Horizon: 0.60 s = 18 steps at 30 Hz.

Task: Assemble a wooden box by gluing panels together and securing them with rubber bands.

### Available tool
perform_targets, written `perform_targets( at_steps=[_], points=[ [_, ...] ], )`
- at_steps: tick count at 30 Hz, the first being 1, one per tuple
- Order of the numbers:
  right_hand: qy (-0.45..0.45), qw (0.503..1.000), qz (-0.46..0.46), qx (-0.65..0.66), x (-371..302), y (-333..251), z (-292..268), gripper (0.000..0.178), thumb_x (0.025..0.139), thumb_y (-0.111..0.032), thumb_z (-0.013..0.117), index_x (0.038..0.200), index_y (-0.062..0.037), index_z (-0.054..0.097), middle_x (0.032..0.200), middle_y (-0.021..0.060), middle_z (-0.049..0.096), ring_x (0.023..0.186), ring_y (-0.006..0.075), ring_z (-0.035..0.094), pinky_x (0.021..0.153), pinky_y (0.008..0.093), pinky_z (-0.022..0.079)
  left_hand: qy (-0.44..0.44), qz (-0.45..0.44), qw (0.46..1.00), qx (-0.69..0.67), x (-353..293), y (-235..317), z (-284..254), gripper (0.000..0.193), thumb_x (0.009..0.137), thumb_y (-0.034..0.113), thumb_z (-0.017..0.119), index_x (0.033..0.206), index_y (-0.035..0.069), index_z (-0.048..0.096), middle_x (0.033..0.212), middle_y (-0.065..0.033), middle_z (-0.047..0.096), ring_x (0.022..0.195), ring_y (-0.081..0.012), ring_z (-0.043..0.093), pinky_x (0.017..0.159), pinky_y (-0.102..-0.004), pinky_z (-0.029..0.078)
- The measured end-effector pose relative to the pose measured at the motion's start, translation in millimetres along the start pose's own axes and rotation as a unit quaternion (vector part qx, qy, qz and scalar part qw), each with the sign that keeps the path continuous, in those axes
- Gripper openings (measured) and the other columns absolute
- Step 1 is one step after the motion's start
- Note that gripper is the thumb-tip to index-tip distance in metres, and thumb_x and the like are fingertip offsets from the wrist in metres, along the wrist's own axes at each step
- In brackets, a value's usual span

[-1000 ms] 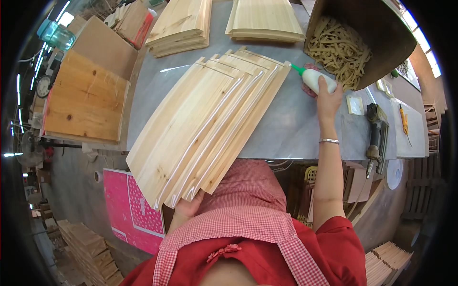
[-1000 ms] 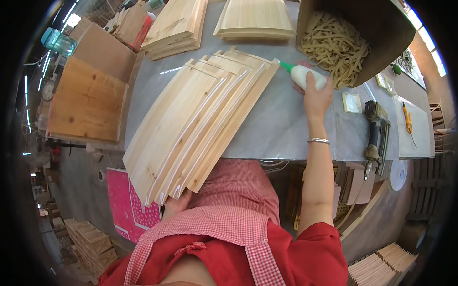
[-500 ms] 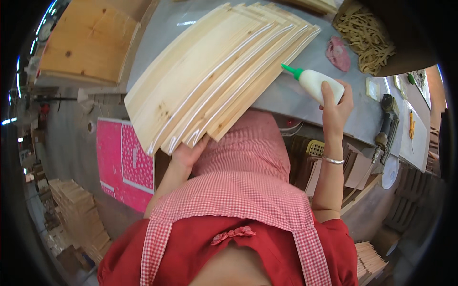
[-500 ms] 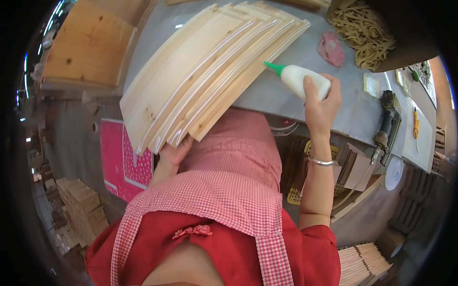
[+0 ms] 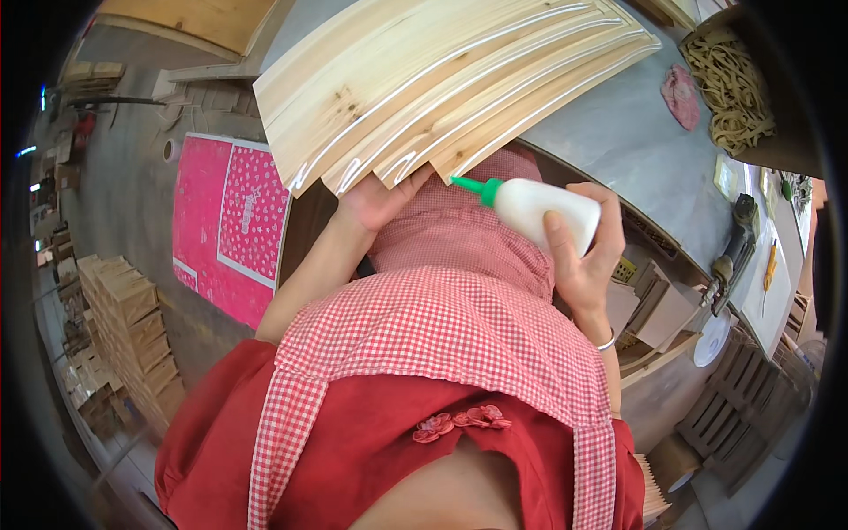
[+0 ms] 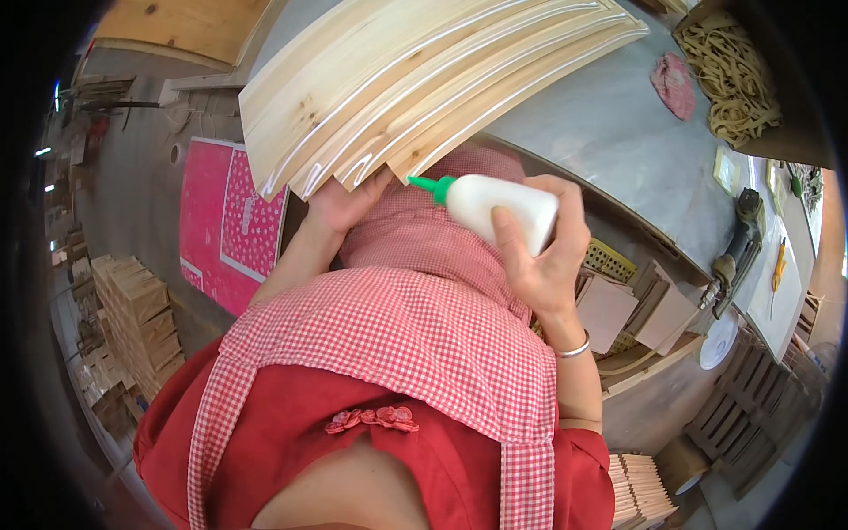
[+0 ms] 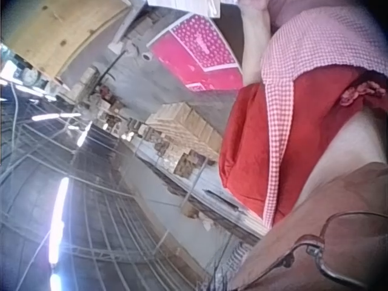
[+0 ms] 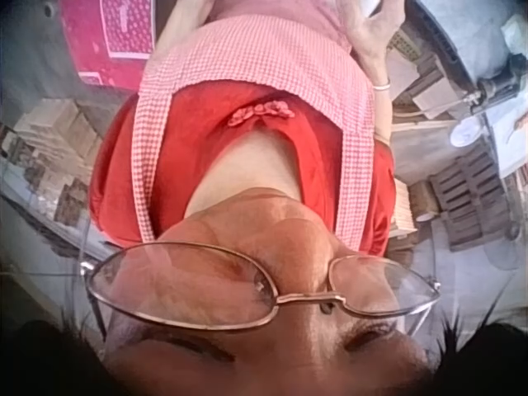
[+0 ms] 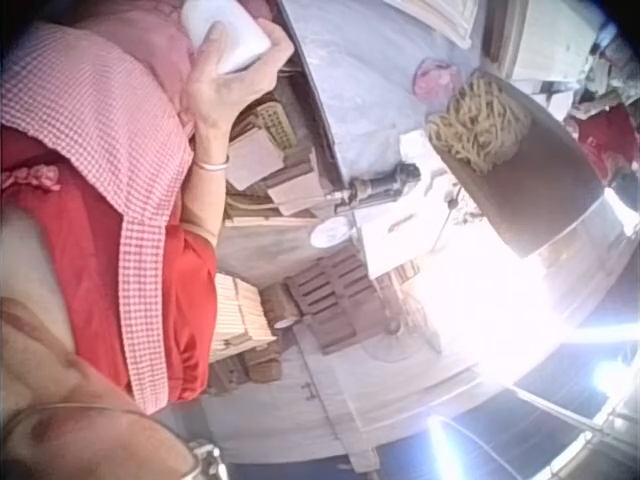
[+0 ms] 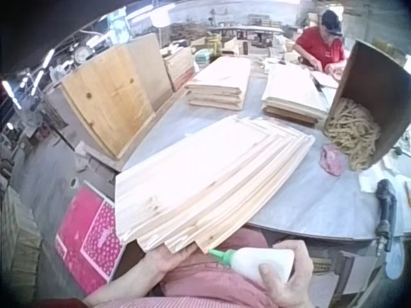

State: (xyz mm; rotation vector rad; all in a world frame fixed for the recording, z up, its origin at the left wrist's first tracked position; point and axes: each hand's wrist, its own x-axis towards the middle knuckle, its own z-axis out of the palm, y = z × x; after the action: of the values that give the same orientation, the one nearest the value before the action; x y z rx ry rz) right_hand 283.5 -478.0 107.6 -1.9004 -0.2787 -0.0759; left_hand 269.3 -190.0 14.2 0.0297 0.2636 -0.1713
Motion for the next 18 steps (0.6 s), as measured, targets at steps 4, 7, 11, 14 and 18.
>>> perform_targets(
  at_steps=[4,7,11,14,18],
  points=[
    [0.096,0.995,0.002,-0.008,5,14,3,0.035,0.087,-0.018,0.074,0.110,0.0002,0.055,0.087,0.0064,0.063,0.075,0.0117,0.058,0.066,0.0266,0.049,-0.006,-0.013,1.000,-0.018,-2,3,-7,0.063,0.102,0.049,0.038,0.147,0.005,0.037,0.149,-0.0191,0.043,0.137,-0.0372,0.042,0.116,-0.0572,0.034],
    [0.038,0.999,0.001,-0.009,-4,15,10,0.034,0.088,-0.018,0.074,0.110,0.0004,0.055,0.088,0.0067,0.063,0.075,0.0118,0.058,0.066,0.0268,0.049,-0.004,-0.019,0.999,-0.030,0,6,-13,0.063,0.102,0.048,0.038,0.147,0.004,0.036,0.150,-0.0196,0.041,0.138,-0.0378,0.041,0.116,-0.0579,0.031],
    [0.007,0.998,0.048,0.049,-16,11,24,0.035,0.089,-0.020,0.073,0.111,-0.0003,0.054,0.089,0.0058,0.063,0.077,0.0116,0.058,0.068,0.0260,0.048,0.003,-0.032,0.998,-0.058,0,5,-36,0.062,0.101,0.048,0.041,0.147,0.005,0.038,0.150,-0.0189,0.042,0.137,-0.0387,0.042,0.116,-0.0585,0.032],
    [0.072,0.985,0.066,0.141,-20,23,18,0.034,0.090,-0.021,0.071,0.112,-0.0011,0.054,0.097,0.0046,0.059,0.086,0.0103,0.053,0.075,0.0258,0.047,0.284,0.070,0.954,0.066,8,-29,17,0.063,0.100,0.050,0.041,0.147,0.008,0.039,0.151,-0.0182,0.041,0.137,-0.0398,0.041,0.115,-0.0595,0.032],
    [0.231,0.962,0.054,0.138,-5,49,-25,0.034,0.091,-0.019,0.069,0.113,0.0000,0.052,0.101,0.0050,0.057,0.094,0.0131,0.054,0.083,0.0276,0.046,0.186,0.061,0.979,0.054,6,-19,-8,0.069,0.100,0.053,0.039,0.150,0.006,0.036,0.154,-0.0198,0.037,0.140,-0.0412,0.036,0.116,-0.0599,0.030]
  ],
)
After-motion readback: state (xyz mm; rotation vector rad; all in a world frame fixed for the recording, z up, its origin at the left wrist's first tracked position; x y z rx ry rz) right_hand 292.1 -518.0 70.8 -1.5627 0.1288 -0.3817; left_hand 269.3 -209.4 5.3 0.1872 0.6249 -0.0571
